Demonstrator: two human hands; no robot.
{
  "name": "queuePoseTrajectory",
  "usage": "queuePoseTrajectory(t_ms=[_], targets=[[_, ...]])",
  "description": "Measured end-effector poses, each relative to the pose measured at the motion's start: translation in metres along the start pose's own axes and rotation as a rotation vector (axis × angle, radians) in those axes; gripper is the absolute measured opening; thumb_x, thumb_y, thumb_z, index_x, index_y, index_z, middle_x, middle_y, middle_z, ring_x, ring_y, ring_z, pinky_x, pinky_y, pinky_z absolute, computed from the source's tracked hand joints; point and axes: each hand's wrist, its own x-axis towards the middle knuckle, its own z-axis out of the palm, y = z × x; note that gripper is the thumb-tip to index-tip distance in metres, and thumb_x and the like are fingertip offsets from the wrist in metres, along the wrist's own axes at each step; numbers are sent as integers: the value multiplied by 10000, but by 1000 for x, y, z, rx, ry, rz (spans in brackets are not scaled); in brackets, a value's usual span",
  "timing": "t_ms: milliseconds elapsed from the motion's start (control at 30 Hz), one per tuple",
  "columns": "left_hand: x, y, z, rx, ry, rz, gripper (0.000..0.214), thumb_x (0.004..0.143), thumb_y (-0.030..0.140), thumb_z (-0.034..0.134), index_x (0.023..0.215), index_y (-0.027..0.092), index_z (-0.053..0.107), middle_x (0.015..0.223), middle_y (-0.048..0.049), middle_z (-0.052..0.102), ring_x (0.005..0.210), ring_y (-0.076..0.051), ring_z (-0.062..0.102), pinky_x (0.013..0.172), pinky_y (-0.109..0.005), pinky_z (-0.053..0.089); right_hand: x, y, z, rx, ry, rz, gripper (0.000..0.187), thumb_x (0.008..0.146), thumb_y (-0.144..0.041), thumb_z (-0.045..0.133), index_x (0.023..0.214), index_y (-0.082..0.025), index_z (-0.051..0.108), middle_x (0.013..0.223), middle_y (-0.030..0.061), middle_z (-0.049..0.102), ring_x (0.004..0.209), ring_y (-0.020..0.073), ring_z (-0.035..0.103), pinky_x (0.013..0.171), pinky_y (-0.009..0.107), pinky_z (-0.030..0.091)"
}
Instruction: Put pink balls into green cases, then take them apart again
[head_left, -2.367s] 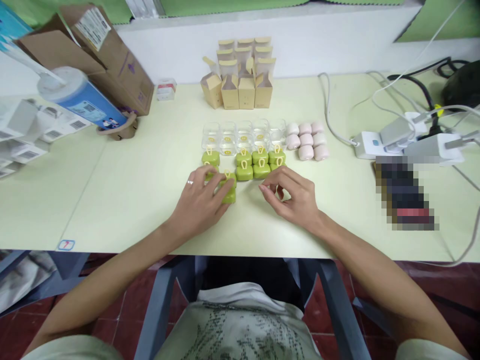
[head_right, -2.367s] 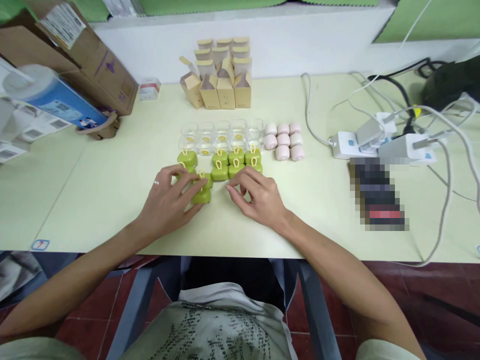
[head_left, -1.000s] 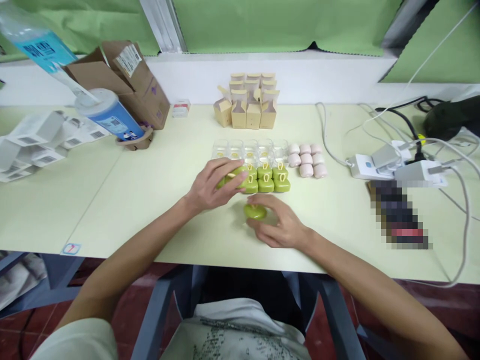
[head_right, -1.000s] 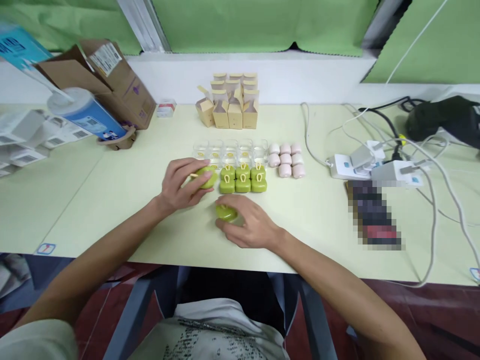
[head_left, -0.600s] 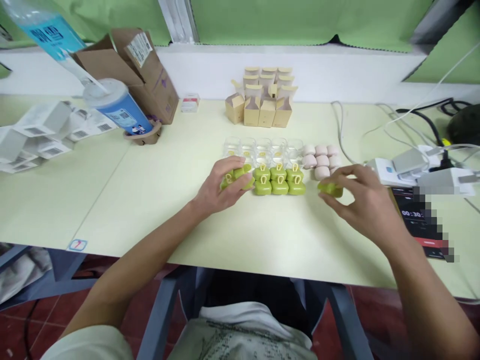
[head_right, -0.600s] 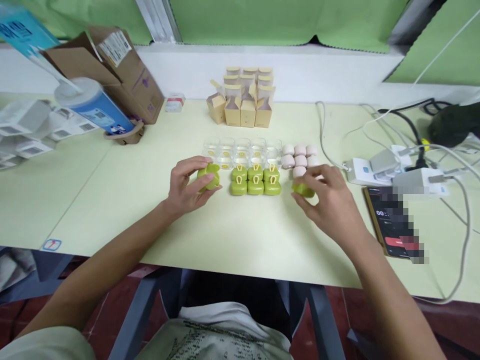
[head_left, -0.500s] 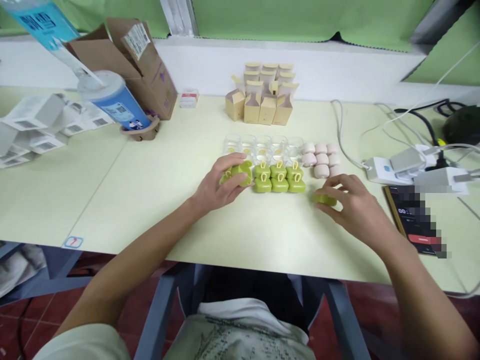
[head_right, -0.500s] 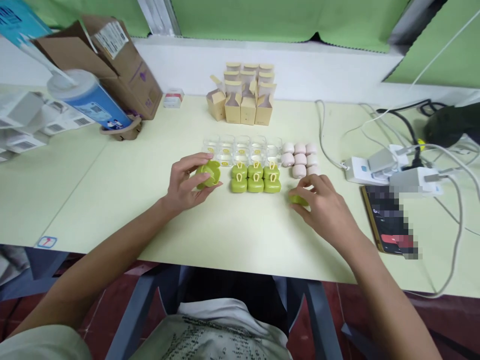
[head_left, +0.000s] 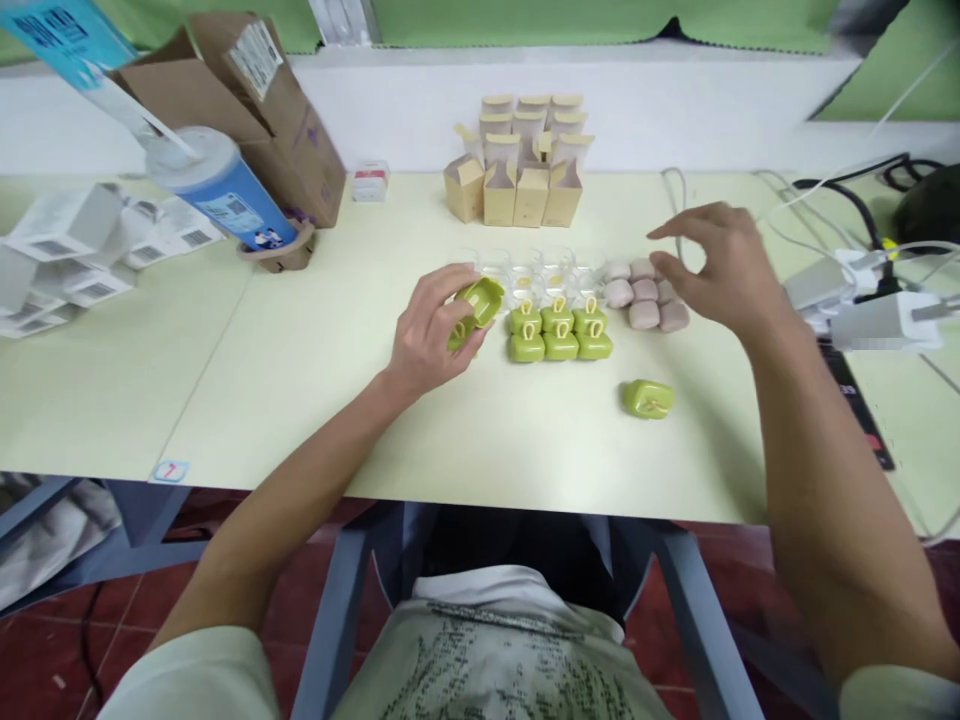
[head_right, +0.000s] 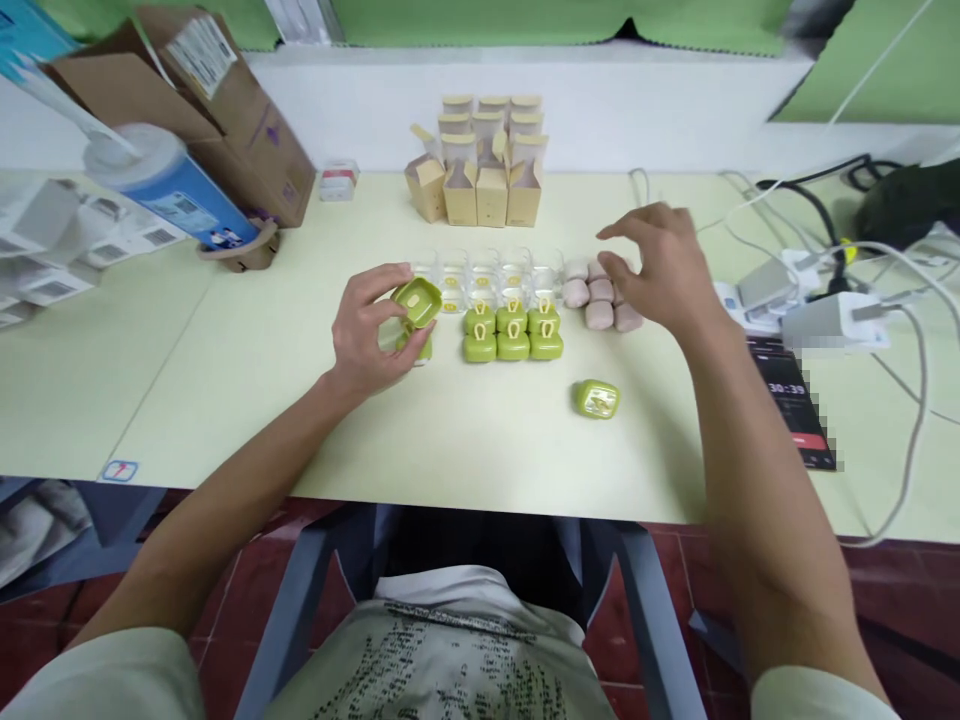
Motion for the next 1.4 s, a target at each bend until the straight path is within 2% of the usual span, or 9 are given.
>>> queuePoseTrajectory(t_ms=[100,200,333,533,700,900,1033,1200,1400], targets=[[2,-1,-1,10,12,33,173,1114,413,614,1207,274,570,1478,-148,704,1514,-345,639,1217,-689,560,-1,10,34,16,21,-42,232,1097,-358,620,1201,-240,791,1336,181,755,1275,371,626,1142,651,484],[3,1,-3,58,9,18,196,1156,449,538,1177,256,570,1468,-146,729,1491,-297,658,1196,-646,591,-18,-2,47,-55,92,-22,214,1052,-271,653,1136,-179,827,1266,221,769,1274,409,610,1093,616,480],[4,7,-5,77,-15,14,287,1189,491,444,1186,238,580,1479,-174,734,1445,-245,688,1161,-583,624,-32,-12,44,-98,35,-8,272,1049,-310,679,1210,-168,845,1286,224,768,1292,407,602,1127,606,442],[2,13,-6,97,-59,-35,164,1150,403,501,1223,266,552,1476,-186,725,1437,-288,697,1132,-629,635,-32,-4,52,-167,25,-19,348,978,-334,722,1235,-144,860,1226,214,815,1269,381,623,1153,555,445],[-1,10,-2,81,23,-42,227,1120,444,578,1253,265,537,1442,-176,722,1383,-303,717,1079,-600,664,-32,-9,51,-128,25,-6,374,942,-372,704,1214,-144,824,1235,172,826,1295,419,625,1126,580,483],[6,5,6,-94,258,226,403,997,301,792,1316,276,548,1331,-115,784,1221,-289,793,934,-487,694,-32,-7,53,-26,65,-20,311,931,-356,679,1170,-197,797,1091,135,811,1252,437,642,1056,640,538],[7,8,8,-186,282,213,525,972,270,829,1410,289,540,1371,-109,780,1270,-290,792,983,-483,694,-31,-10,42,46,213,-70,357,956,-392,729,1253,-203,794,1190,180,769,1187,409,660,1026,620,562],[2,26,8,-361,274,52,586,988,305,825,1490,272,526,1392,-139,773,1306,-273,780,962,-415,688,-26,-49,31,429,544,-7,376,1048,-455,746,1394,-307,732,1380,165,671,1039,290,725,855,479,647],[-7,47,8,-595,137,-41,516,1043,310,768,1517,252,571,1441,-159,763,1348,-266,756,1016,-406,654,-38,-129,59,1039,250,-49,401,1062,-456,751,1433,-371,627,1374,69,721,1123,259,800,850,419,705]])
